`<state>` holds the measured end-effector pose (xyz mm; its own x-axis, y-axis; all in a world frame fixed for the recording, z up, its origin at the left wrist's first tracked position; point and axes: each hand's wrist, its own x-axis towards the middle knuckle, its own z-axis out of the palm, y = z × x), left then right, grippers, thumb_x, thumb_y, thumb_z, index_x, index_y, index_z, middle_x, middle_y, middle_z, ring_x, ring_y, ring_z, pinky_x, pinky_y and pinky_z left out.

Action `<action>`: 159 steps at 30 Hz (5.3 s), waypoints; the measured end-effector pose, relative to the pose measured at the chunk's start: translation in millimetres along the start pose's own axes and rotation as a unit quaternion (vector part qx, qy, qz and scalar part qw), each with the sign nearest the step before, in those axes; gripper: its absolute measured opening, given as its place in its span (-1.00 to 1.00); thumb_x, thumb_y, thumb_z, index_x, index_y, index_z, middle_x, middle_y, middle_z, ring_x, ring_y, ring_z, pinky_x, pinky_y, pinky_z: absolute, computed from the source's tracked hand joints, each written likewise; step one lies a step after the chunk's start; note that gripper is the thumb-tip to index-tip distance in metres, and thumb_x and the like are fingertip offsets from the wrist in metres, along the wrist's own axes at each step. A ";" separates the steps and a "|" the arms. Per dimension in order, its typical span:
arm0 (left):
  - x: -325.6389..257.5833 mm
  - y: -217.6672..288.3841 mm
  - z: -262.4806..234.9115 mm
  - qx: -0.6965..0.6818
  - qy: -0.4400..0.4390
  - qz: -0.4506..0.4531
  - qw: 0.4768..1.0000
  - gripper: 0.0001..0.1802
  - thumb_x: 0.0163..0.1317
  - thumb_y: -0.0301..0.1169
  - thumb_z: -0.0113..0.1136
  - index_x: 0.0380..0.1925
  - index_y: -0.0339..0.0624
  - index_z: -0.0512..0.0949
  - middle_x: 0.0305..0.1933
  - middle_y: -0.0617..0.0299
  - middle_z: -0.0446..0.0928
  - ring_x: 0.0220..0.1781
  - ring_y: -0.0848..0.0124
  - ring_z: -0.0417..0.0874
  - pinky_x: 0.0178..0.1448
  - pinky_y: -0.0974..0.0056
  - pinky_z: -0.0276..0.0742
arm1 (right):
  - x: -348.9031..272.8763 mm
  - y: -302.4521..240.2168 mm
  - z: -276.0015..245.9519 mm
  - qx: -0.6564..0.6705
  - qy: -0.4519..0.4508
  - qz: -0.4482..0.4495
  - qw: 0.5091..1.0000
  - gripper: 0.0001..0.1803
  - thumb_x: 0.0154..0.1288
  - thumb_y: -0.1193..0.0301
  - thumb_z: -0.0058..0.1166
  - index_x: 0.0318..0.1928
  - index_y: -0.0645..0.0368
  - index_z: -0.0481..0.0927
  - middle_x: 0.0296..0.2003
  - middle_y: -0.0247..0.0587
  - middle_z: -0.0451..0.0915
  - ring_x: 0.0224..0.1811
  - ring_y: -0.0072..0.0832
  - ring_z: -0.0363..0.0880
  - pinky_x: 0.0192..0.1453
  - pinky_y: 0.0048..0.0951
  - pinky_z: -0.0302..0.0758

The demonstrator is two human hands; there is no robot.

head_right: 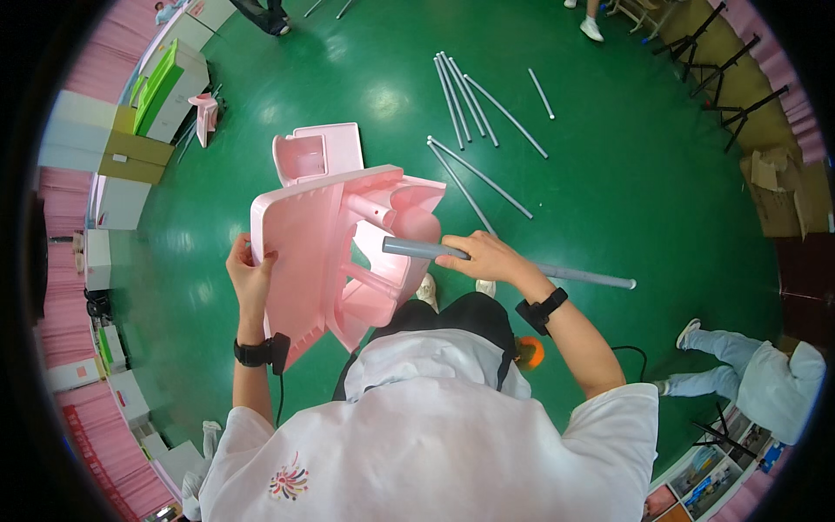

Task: The person assembles a pink plastic child's high chair by inserting several metal poles into the base slots and attaching structural frame elements by hand.

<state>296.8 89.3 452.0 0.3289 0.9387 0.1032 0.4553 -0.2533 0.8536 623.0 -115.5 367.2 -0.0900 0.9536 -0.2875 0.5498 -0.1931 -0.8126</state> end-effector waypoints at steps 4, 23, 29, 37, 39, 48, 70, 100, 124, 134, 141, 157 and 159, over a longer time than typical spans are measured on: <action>-3.3 2.1 1.5 0.011 0.001 -0.008 1.000 -0.77 0.02 -0.72 0.20 -0.32 -0.27 0.47 -0.47 0.38 0.53 -0.45 0.69 0.45 -0.40 0.54 0.29 | 2.7 -1.7 8.5 0.032 0.029 0.023 0.999 -0.57 0.37 -0.03 0.01 -0.16 0.10 0.52 -0.66 0.01 0.47 -0.55 -0.05 0.51 -0.43 -0.14 0.37; -19.2 21.2 10.9 0.061 0.034 -0.003 0.998 -0.74 -0.06 -0.65 0.24 -0.31 -0.34 0.49 -0.46 0.22 0.60 -0.41 0.59 0.56 -0.28 0.44 0.47 | 10.5 -18.3 -10.4 -0.114 0.072 0.095 0.986 -0.51 0.40 -0.09 -0.12 -0.16 0.11 0.50 -0.55 0.04 0.56 -0.37 0.06 0.58 -0.25 0.01 0.48; -32.8 32.6 13.1 0.078 0.054 0.000 0.995 -0.74 -0.07 -0.64 0.25 -0.31 -0.33 0.49 -0.47 0.16 0.61 -0.43 0.57 0.58 -0.31 0.45 0.47 | 10.9 -27.2 -16.4 -0.101 0.052 0.115 0.987 -0.52 0.40 -0.08 -0.13 -0.17 0.11 0.51 -0.54 0.04 0.57 -0.35 0.06 0.59 -0.22 0.02 0.49; -55.0 42.3 35.2 0.144 0.048 0.058 0.987 -0.64 -0.18 -0.56 0.34 -0.28 -0.26 0.50 -0.60 0.18 0.48 -0.61 0.50 0.52 -0.47 0.39 0.44 | 20.1 -35.9 -4.3 -0.181 0.100 0.095 0.974 -0.53 0.41 -0.05 -0.11 -0.22 0.14 0.49 -0.60 0.01 0.56 -0.41 0.05 0.59 -0.30 0.05 0.47; -56.6 48.1 37.4 0.115 0.059 0.077 0.989 -0.64 -0.18 -0.56 0.34 -0.29 -0.25 0.50 -0.62 0.18 0.47 -0.62 0.49 0.51 -0.49 0.39 0.43 | 29.5 -34.3 2.5 -0.166 0.095 0.084 0.978 -0.52 0.40 -0.03 -0.08 -0.22 0.21 0.48 -0.57 0.05 0.57 -0.40 0.08 0.58 -0.27 0.04 0.49; -65.1 54.7 43.6 0.133 0.020 0.065 0.989 -0.65 -0.16 -0.60 0.30 -0.28 -0.31 0.48 -0.54 0.16 0.54 -0.53 0.56 0.54 -0.43 0.43 0.43 | 40.6 -14.7 13.0 0.019 0.083 0.050 0.995 -0.46 0.45 -0.01 -0.15 -0.10 0.34 0.27 -0.33 0.14 0.62 -0.39 -0.08 0.65 -0.33 -0.15 0.51; -73.9 53.3 51.6 0.100 -0.010 0.065 0.993 -0.64 -0.18 -0.64 0.27 -0.27 -0.32 0.50 -0.47 0.17 0.58 -0.47 0.57 0.57 -0.38 0.47 0.44 | 22.4 1.3 6.1 0.214 0.002 0.149 0.965 -0.75 0.36 0.35 0.05 -0.19 0.32 0.62 -0.47 -0.26 0.64 -0.54 -0.57 0.55 -0.42 -0.48 0.48; -89.4 57.8 53.0 0.105 -0.005 0.070 0.992 -0.62 -0.22 -0.63 0.32 -0.28 -0.30 0.52 -0.47 0.13 0.59 -0.48 0.48 0.63 -0.38 0.43 0.49 | 27.8 11.3 22.1 0.296 0.042 0.206 0.932 -0.63 0.37 0.11 0.11 -0.31 0.19 0.65 -0.60 -0.40 0.53 -0.68 -0.69 0.37 -0.62 -0.58 0.29; -83.4 50.1 50.6 0.091 0.018 0.095 0.991 -0.68 -0.18 -0.57 0.31 -0.31 -0.27 0.54 -0.53 0.09 0.58 -0.59 0.38 0.61 -0.46 0.40 0.48 | 15.6 -17.4 11.5 0.236 0.014 0.184 0.954 -0.65 0.45 0.22 -0.09 -0.21 0.22 0.65 -0.50 -0.40 0.58 -0.59 -0.72 0.37 -0.54 -0.60 0.33; -84.6 50.0 50.4 0.105 -0.007 0.078 0.991 -0.62 -0.20 -0.61 0.35 -0.26 -0.31 0.52 -0.45 0.09 0.63 -0.46 0.44 0.66 -0.37 0.43 0.51 | 12.0 -7.1 16.6 0.235 0.046 0.156 0.958 -0.64 0.42 0.20 -0.02 -0.28 0.24 0.67 -0.54 -0.38 0.60 -0.67 -0.71 0.43 -0.63 -0.61 0.36; -82.0 51.6 53.2 0.090 0.007 0.101 0.991 -0.69 -0.15 -0.59 0.31 -0.31 -0.29 0.54 -0.53 0.08 0.57 -0.59 0.39 0.60 -0.46 0.40 0.47 | 7.6 -4.1 14.6 0.219 0.018 0.142 0.965 -0.66 0.46 0.23 -0.08 -0.27 0.22 0.63 -0.49 -0.39 0.63 -0.60 -0.72 0.43 -0.56 -0.59 0.36; -82.5 57.3 56.2 0.094 0.002 0.100 0.991 -0.68 -0.16 -0.59 0.32 -0.30 -0.28 0.55 -0.50 0.05 0.59 -0.55 0.33 0.65 -0.43 0.38 0.51 | 0.9 -6.5 16.4 0.245 0.046 0.138 0.959 -0.61 0.45 0.18 -0.04 -0.25 0.27 0.66 -0.51 -0.34 0.62 -0.63 -0.67 0.51 -0.59 -0.60 0.41; -82.7 56.6 56.4 0.096 0.003 0.098 0.990 -0.67 -0.16 -0.58 0.33 -0.29 -0.29 0.55 -0.50 0.05 0.60 -0.55 0.33 0.65 -0.43 0.37 0.51 | 1.5 -6.6 16.4 0.230 0.049 0.142 0.962 -0.61 0.45 0.18 -0.03 -0.24 0.27 0.67 -0.52 -0.33 0.62 -0.63 -0.67 0.51 -0.59 -0.59 0.42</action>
<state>342.0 -15.8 463.0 0.4225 0.8680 0.2609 0.5323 -0.4706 0.7037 605.6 -116.6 363.8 0.0995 0.8604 -0.4998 0.1128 -0.5088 -0.8535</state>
